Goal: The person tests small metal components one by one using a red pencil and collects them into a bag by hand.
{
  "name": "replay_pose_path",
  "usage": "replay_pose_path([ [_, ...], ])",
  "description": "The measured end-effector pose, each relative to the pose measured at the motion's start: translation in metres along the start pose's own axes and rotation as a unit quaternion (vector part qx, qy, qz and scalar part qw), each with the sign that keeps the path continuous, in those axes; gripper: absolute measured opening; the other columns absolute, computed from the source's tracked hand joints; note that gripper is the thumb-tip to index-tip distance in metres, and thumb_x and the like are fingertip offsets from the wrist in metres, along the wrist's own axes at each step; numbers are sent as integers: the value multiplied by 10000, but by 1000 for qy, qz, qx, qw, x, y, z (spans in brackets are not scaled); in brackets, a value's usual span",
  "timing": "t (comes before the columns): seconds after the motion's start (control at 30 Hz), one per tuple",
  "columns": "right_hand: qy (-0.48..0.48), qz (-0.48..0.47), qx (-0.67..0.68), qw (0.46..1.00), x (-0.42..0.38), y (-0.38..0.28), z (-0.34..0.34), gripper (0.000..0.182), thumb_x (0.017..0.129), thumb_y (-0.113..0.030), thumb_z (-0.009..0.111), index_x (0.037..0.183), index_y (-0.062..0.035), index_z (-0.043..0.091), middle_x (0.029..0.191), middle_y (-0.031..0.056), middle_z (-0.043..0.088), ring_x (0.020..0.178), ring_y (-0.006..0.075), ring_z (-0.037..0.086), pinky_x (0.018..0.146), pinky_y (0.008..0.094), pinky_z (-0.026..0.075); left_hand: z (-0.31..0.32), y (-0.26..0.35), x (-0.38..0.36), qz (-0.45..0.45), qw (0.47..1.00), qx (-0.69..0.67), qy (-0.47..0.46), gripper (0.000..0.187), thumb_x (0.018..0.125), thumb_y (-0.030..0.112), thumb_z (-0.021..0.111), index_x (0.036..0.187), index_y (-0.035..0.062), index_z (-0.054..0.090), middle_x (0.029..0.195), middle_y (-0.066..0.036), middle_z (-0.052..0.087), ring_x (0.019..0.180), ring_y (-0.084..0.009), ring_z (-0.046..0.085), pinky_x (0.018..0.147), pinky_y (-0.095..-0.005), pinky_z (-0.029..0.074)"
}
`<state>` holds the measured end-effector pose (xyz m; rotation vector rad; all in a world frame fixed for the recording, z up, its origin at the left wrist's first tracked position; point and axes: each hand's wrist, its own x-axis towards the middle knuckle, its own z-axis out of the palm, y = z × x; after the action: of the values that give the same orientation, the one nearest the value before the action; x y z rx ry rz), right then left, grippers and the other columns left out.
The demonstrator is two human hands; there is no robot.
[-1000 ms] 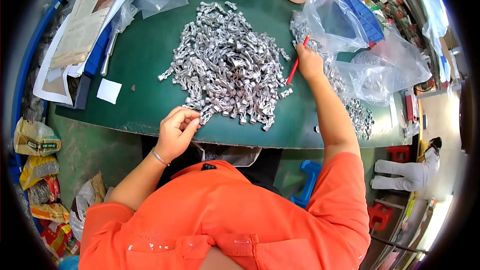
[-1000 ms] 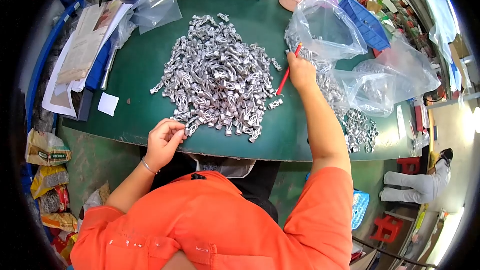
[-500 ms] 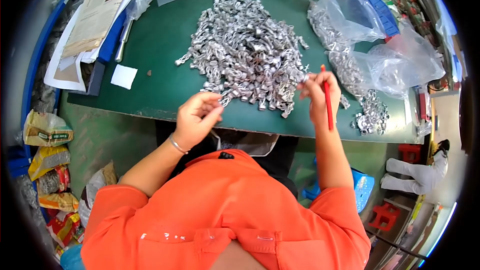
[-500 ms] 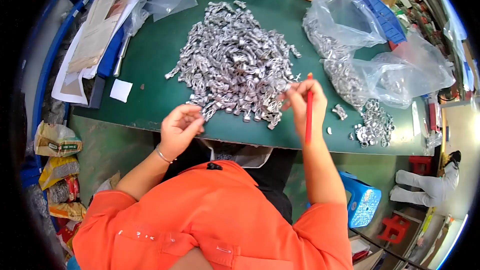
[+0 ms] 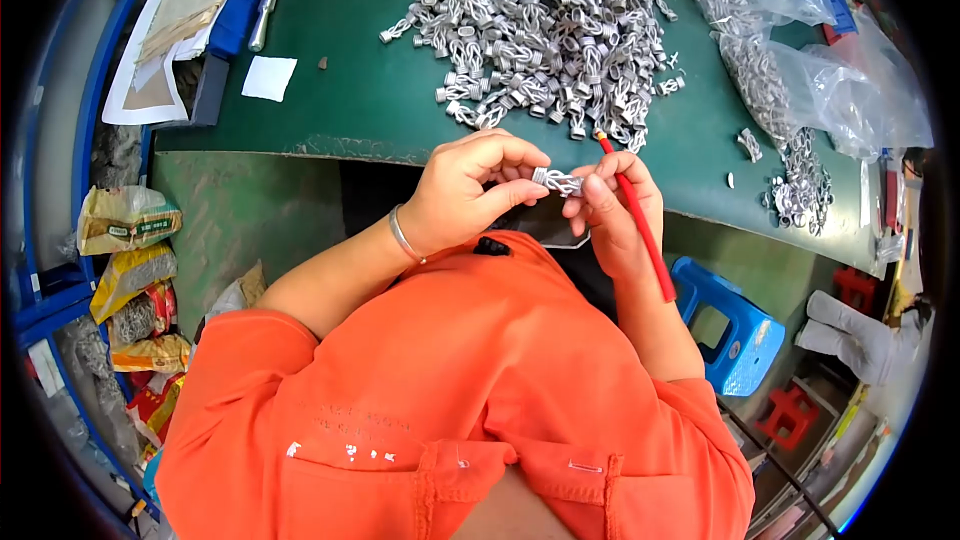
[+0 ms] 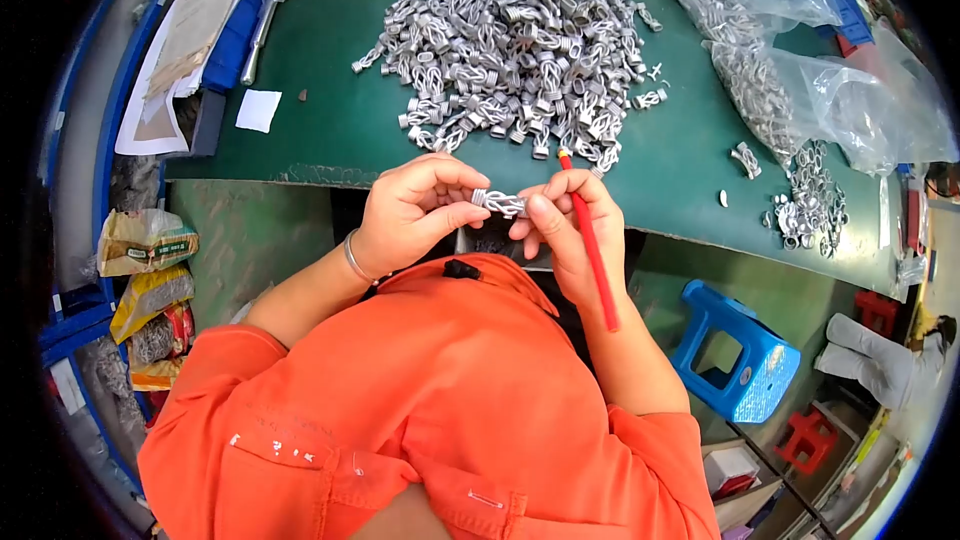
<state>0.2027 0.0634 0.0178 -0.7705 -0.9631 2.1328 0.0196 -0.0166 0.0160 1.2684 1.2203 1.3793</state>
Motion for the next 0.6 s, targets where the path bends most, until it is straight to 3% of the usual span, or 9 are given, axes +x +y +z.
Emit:
replay_pose_path([
  [0.1, -54, -54, -14, 997, -1, 8, -4, 173, 846, 60, 583, 885, -42, 449, 956, 188, 625, 754, 173, 632, 598, 231, 523, 4, 6, 0, 16, 1000, -3, -4, 217, 793, -82, 641, 1001, -47, 593, 914, -83, 595, 812, -122, 623, 690, -227, 528],
  [0.23, -35, -105, -42, 993, -7, 16, -3, 238, 810, 120, 587, 872, -39, 421, 1034, 214, 595, 865, 187, 618, 733, 272, 539, 4, 11, 2, 48, 998, 30, -22, 222, 766, -84, 665, 977, -40, 613, 917, -86, 599, 804, -118, 618, 682, -225, 529],
  [0.27, -33, -104, -43, 993, -8, 17, -4, 238, 810, 120, 587, 872, -39, 421, 1034, 214, 595, 865, 187, 618, 733, 272, 539, 4, 11, 2, 67, 996, 43, -29, 222, 761, -83, 670, 972, -39, 617, 921, -87, 601, 805, -119, 618, 684, -225, 530],
  [0.37, -48, -265, -164, 949, -9, 19, -7, 337, 758, 179, 603, 917, -28, 390, 1070, 209, 568, 877, 185, 616, 765, 283, 529, 4, 13, 2, 68, 996, 49, -17, 216, 762, -88, 666, 969, -45, 616, 936, -92, 604, 801, -123, 621, 685, -230, 533],
  [0.5, -28, -309, -161, 937, -8, 14, -3, 428, 709, 177, 658, 923, -47, 363, 1043, 206, 566, 849, 187, 619, 743, 286, 533, 5, 6, -1, 26, 999, 15, -14, 213, 771, -89, 656, 976, -52, 610, 949, -98, 608, 796, -126, 627, 682, -235, 535],
  [0.6, -49, -334, -203, 919, -11, 12, 3, 442, 698, 171, 676, 921, -49, 365, 1042, 209, 567, 823, 183, 622, 721, 280, 536, 7, 2, -3, -16, 1000, -11, 0, 191, 765, -45, 684, 947, -31, 630, 870, -75, 626, 746, -100, 630, 647, -214, 524],
])
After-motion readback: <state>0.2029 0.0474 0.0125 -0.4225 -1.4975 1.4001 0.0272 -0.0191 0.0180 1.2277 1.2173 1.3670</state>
